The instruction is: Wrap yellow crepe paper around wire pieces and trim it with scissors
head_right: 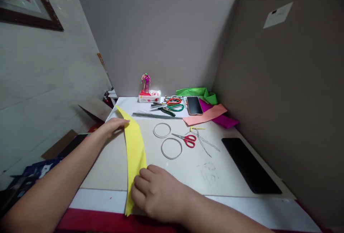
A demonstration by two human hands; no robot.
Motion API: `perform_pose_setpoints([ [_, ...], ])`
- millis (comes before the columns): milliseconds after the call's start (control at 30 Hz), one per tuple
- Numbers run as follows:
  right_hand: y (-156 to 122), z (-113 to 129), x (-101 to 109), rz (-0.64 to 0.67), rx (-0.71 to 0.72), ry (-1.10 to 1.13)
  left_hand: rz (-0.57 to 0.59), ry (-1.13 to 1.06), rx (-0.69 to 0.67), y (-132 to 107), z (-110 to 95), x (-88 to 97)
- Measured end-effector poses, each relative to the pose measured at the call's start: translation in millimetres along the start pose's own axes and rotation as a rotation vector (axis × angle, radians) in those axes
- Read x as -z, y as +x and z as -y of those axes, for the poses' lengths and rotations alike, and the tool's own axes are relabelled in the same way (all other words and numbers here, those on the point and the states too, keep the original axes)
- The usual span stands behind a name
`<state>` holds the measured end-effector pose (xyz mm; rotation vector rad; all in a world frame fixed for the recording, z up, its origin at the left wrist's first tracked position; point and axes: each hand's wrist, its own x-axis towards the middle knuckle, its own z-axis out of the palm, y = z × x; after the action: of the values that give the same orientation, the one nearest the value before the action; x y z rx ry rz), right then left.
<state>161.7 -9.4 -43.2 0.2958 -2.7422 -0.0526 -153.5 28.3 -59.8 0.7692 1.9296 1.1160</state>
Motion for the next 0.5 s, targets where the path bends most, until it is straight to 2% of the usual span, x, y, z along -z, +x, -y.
perform_pose_setpoints([
  [200, 0, -3, -4, 0.097, -0.083, 0.129, 0.065, 0.016, 0.057, -2, 2, 1.8],
  [500, -1, -1, -8, 0.045, -0.075, 0.224, -0.029, -0.016, 0.071, 21, 15, 11.1],
])
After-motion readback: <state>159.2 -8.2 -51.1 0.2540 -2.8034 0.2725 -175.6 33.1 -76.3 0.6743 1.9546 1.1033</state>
